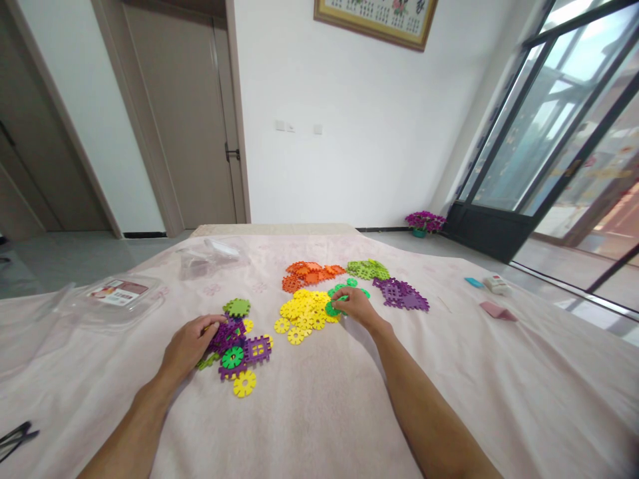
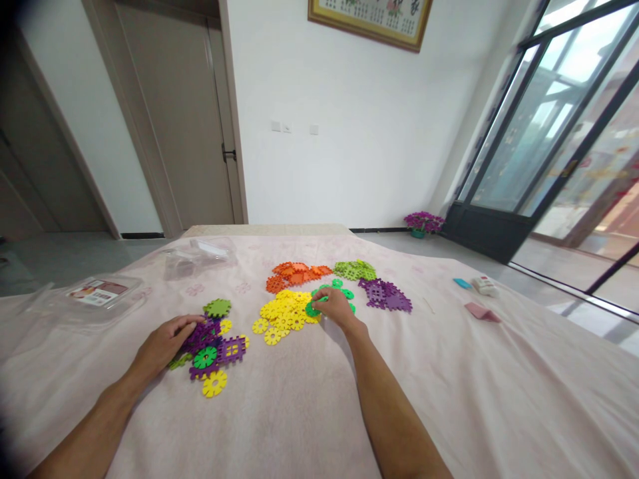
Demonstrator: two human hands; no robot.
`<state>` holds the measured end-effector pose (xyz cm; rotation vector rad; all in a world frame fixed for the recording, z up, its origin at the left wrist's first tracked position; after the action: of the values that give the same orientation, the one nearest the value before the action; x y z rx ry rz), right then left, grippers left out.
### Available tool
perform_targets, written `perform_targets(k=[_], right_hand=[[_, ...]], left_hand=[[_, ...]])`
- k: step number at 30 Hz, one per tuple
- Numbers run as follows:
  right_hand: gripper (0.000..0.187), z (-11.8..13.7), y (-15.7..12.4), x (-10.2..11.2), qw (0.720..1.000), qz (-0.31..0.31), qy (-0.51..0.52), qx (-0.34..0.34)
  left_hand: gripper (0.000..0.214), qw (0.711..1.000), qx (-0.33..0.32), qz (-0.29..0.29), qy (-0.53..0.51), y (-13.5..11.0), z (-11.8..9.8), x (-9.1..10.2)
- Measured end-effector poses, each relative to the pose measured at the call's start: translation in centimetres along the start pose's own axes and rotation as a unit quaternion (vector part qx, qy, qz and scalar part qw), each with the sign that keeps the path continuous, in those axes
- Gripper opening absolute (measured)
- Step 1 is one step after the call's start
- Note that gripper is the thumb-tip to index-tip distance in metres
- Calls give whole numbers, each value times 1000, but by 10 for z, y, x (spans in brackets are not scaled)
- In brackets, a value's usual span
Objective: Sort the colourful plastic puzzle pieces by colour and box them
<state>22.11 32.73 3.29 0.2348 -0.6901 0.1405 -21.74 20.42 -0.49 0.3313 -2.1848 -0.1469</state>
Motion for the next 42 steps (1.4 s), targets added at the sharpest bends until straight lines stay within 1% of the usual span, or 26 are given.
perform_targets(k=[4,7,14,16,18,20,23,24,25,26,27,30,32,34,38,40,42], right_hand=[[16,6,0,3,999,-16,-25,31],[15,12,-1,4,998,-16,-26,51],[12,2,0,-5,1000,7,0,18],[12,-1,2,-3,1000,-4,4,12],[13,-6,3,9,999,-44,1,0],[17,-12,2,29,994,-108,-16,-17],[27,-20,-5,60,975,-205,-75,-42],[30,-20,-7,67,969,-224,-98,-45],[31,-19,-8,69,966,-228,-118,-43],[30,-16,-7,67,967,-214,-133,-35],[29,-12,-6,60,972,-184,-143,-23],[23,3,-4,26,985,-53,-162,17],[22,12,-6,8,982,4,-184,34],[18,18,-9,1,978,26,-203,43],[9,20,-11,-2,976,48,-209,39],[11,20,-10,-1,977,50,-202,40],[20,20,-9,1,978,44,-200,49]], left_hand=[[41,1000,-1,2,6,-1,-4,1],[42,1000,-2,3,9,-2,-7,2],[39,1000,-5,-5,10,-3,-7,3],[39,1000,-3,-5,8,-2,-6,3],[40,1000,-2,-2,8,-2,-6,2],[40,1000,-3,-2,8,-2,-6,2],[40,1000,1,-4,11,-2,-6,3],[40,1000,2,-4,12,-2,-6,3],[39,1000,3,-3,13,-2,-6,3],[39,1000,3,-4,13,-2,-6,3],[39,1000,2,-4,13,-2,-7,4],[40,1000,1,-3,13,-2,-7,4],[40,1000,2,-1,14,-2,-7,3],[40,1000,1,0,13,-2,-7,3],[40,1000,-3,-1,14,-1,-5,1],[41,1000,-6,-3,13,-1,-3,1],[40,1000,-8,-6,11,0,-3,1]])
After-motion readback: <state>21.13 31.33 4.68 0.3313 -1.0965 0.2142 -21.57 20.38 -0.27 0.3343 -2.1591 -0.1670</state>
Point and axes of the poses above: each hand's wrist, its own y-axis towards the middle knuckle, its own x-axis out of the back of the hand, z = x × y, the point moved 10 cm from there along y, towards the middle knuckle, and after that the axes turned 1 degree about y, right-handed, at the moved point
